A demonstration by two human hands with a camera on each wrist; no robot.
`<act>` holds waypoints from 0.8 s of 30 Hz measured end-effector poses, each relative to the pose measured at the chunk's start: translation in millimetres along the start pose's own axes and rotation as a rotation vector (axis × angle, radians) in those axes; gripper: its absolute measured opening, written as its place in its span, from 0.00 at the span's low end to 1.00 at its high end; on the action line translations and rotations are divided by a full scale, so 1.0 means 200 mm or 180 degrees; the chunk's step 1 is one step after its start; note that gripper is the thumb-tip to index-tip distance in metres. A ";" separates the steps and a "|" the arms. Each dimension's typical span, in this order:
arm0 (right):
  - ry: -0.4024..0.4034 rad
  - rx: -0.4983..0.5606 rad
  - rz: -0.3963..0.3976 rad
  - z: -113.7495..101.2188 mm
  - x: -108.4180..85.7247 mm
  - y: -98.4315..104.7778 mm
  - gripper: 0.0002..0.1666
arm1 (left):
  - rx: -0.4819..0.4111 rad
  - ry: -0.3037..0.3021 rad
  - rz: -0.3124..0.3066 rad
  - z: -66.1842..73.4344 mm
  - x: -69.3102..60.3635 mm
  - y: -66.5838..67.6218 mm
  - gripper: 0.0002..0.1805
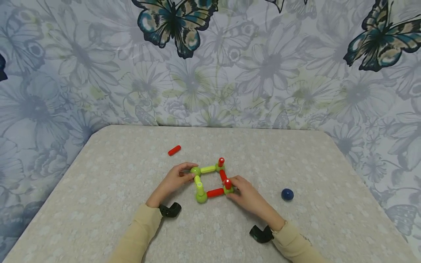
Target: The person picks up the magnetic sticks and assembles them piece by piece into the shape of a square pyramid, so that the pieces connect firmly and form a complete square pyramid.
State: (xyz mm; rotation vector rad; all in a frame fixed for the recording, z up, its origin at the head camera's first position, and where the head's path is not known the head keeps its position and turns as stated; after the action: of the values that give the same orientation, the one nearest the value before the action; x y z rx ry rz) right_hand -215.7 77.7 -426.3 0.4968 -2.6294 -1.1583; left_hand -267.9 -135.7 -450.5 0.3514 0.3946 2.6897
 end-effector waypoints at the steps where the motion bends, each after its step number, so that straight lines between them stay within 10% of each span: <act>1: -0.0017 0.0018 0.0034 0.01 0.01 0.01 0.17 | 0.0000 0.0000 -0.0005 0.02 0.00 0.00 0.19; 9: -0.0206 0.0405 0.0124 0.10 0.07 0.06 0.20 | 0.0045 -0.0131 -0.0184 0.18 -0.04 -0.03 0.17; 17: -0.0146 0.0385 0.0168 0.16 0.20 0.08 0.13 | 0.0138 -0.0105 -0.0516 0.06 -0.13 -0.09 0.17; 24: -0.0102 0.0618 0.0207 0.17 0.33 0.09 0.17 | -0.0041 -0.0300 -0.0892 0.12 -0.15 -0.13 0.16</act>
State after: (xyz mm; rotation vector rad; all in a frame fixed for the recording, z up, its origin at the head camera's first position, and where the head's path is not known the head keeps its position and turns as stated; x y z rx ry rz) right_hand -291.1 86.9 -430.6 0.4270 -2.7787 -0.9041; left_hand -224.3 -119.8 -441.4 0.3866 0.3689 2.3921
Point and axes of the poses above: each hand's wrist, its own x-axis towards the middle knuckle, its own y-axis out of the back of the hand, z = x × y, the point moved 8 cm from there along x, towards the middle knuckle, and after that the axes turned 10 degrees about -y, right-handed, at the moved point
